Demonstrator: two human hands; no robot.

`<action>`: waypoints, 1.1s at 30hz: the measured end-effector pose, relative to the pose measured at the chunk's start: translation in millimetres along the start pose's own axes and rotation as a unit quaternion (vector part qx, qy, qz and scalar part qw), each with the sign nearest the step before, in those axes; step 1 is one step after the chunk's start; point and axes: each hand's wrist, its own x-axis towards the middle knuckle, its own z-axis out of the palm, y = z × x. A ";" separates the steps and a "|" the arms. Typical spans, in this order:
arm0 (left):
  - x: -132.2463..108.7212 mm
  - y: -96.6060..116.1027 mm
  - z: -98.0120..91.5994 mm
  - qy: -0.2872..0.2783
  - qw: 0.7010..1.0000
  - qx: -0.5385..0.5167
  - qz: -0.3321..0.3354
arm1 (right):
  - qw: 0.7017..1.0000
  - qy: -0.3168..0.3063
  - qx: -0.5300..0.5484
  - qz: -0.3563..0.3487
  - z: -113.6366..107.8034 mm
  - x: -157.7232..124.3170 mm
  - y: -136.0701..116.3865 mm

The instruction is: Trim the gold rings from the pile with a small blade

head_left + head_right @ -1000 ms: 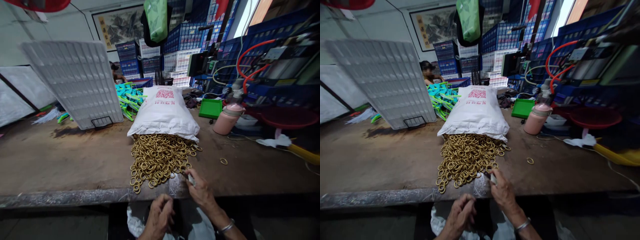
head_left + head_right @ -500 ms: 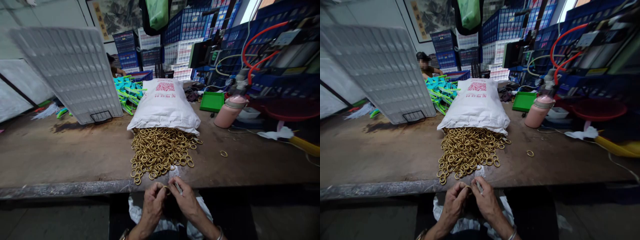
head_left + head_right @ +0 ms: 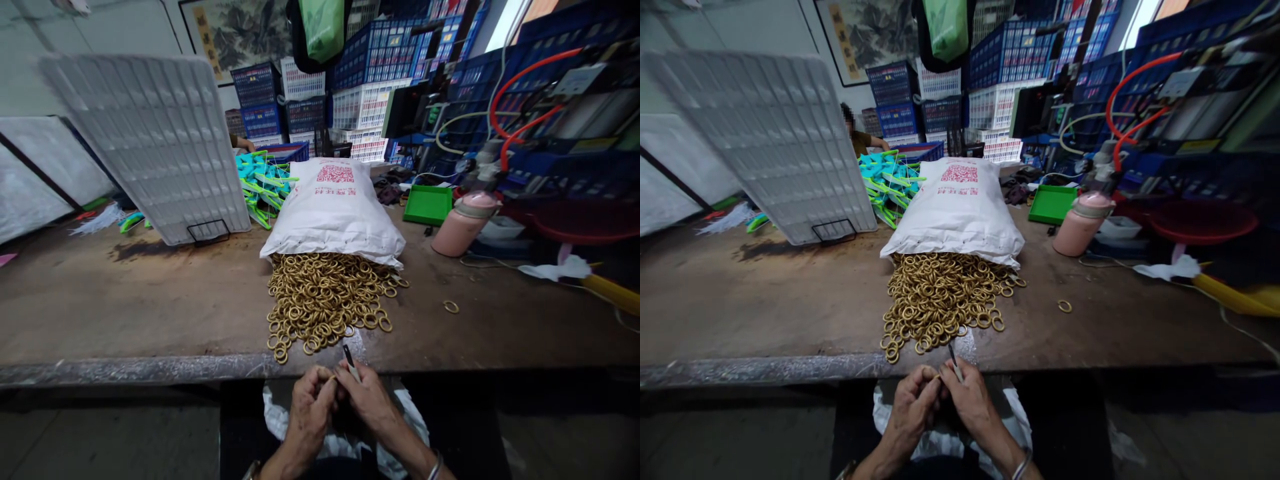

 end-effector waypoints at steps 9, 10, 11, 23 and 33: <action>-4.6 0.3 -10.0 -0.063 0.984 -0.154 -0.067 | 0.995 0.003 -0.089 -0.045 0.2 -2.1 -10.4; -4.7 1.3 -9.8 -0.058 0.983 -0.159 -0.064 | 0.992 0.013 -0.117 -0.046 -1.6 -2.8 -10.5; -4.6 2.4 -9.3 -0.051 0.984 -0.160 -0.064 | 0.987 0.024 -0.152 -0.051 -3.6 -3.8 -10.2; -16.5 16.3 -5.0 -0.036 0.994 -0.097 -0.037 | 0.872 0.007 -0.477 -0.113 -11.5 -6.7 -2.0; -14.5 5.4 -9.4 -0.039 0.953 -0.286 -0.086 | 0.902 0.092 -0.381 -0.182 -18.7 29.1 -17.5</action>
